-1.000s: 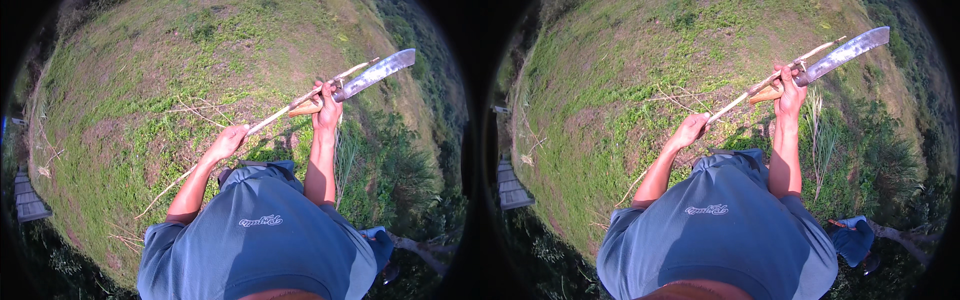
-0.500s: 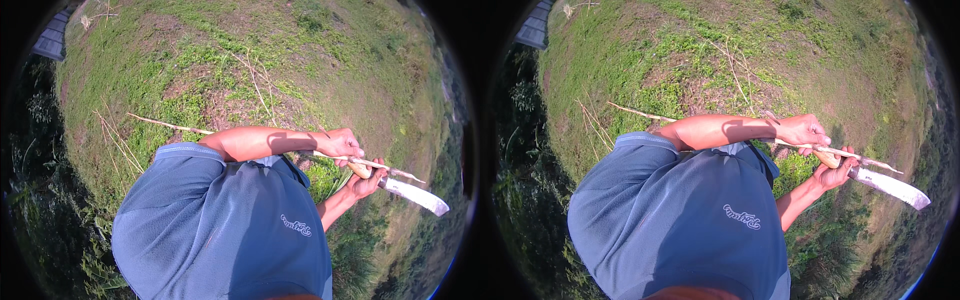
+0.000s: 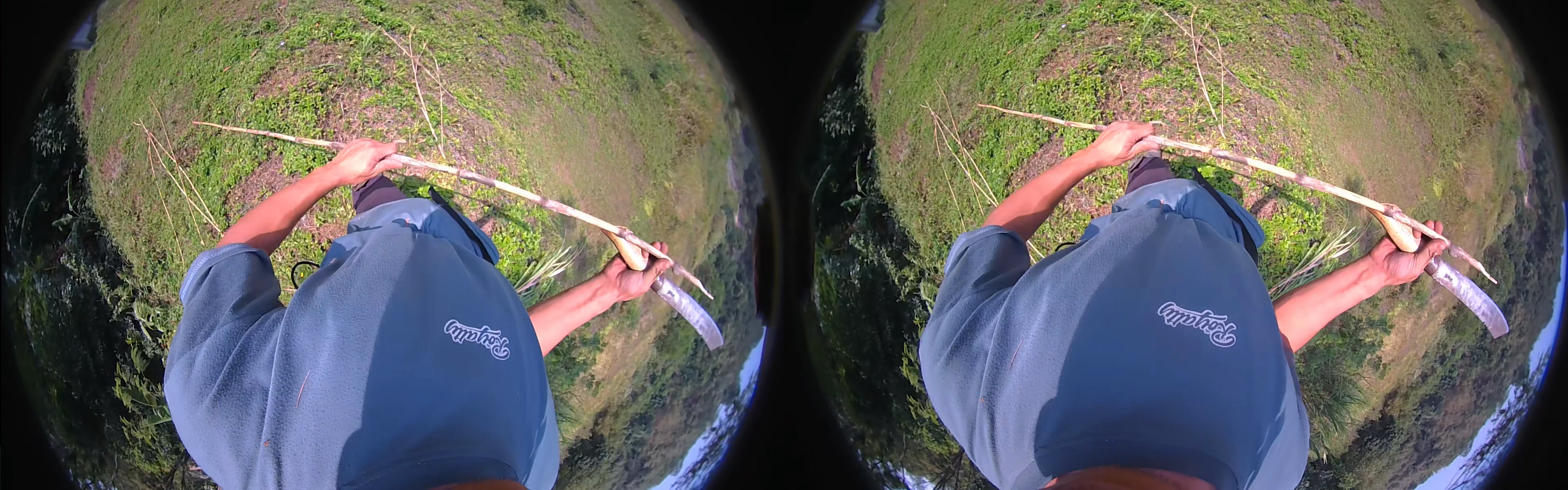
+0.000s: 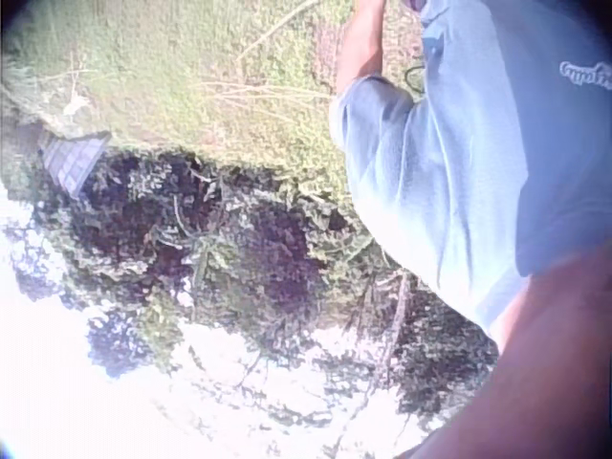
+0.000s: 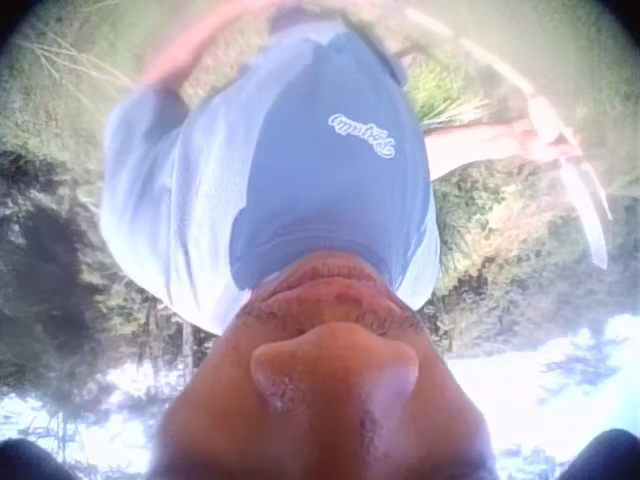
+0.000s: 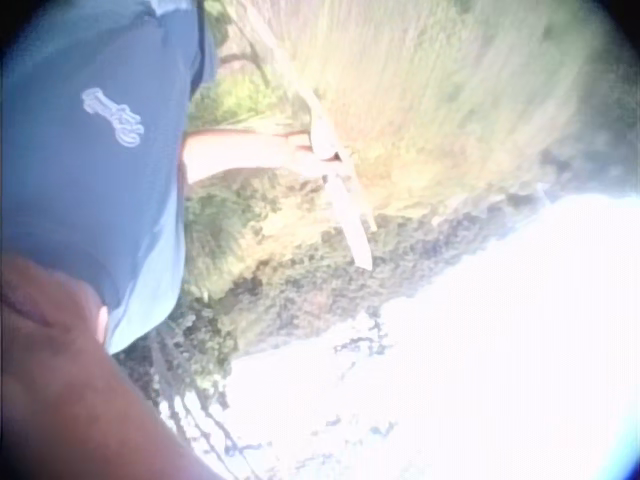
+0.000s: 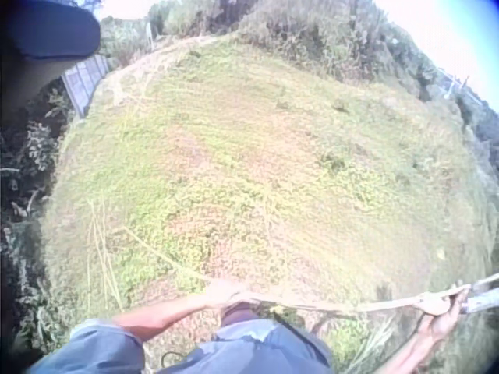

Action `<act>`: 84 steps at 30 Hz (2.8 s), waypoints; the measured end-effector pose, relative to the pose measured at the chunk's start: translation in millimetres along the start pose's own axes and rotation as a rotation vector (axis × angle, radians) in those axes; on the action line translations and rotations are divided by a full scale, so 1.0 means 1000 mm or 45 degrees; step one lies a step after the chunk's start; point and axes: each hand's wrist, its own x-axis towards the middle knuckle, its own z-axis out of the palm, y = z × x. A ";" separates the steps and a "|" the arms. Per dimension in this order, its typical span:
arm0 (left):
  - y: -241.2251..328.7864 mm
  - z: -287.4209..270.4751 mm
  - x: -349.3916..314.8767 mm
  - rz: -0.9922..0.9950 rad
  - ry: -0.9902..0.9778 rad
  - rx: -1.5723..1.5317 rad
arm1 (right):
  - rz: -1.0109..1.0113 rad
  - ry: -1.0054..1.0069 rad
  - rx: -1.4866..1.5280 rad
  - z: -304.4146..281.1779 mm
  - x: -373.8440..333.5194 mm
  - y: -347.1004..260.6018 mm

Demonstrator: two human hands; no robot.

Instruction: The person uses a machete to cut long bamboo poles into shorter sections. They pick up the poles, position them, and chop them into pieces, which are then dropped onto the ground. The person also strips smaller branches from the bamboo using the machete.

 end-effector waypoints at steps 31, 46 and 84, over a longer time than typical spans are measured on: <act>0.116 0.057 0.106 0.090 -0.285 -0.353 | 0.651 0.027 -1.120 -0.041 -0.152 -0.038; 0.141 0.068 0.097 0.180 -0.059 -0.643 | 0.754 0.080 -1.047 -0.037 -0.166 -0.031; 0.155 0.104 0.092 0.397 0.099 -0.806 | 1.013 -0.231 -1.362 0.010 -0.205 -0.036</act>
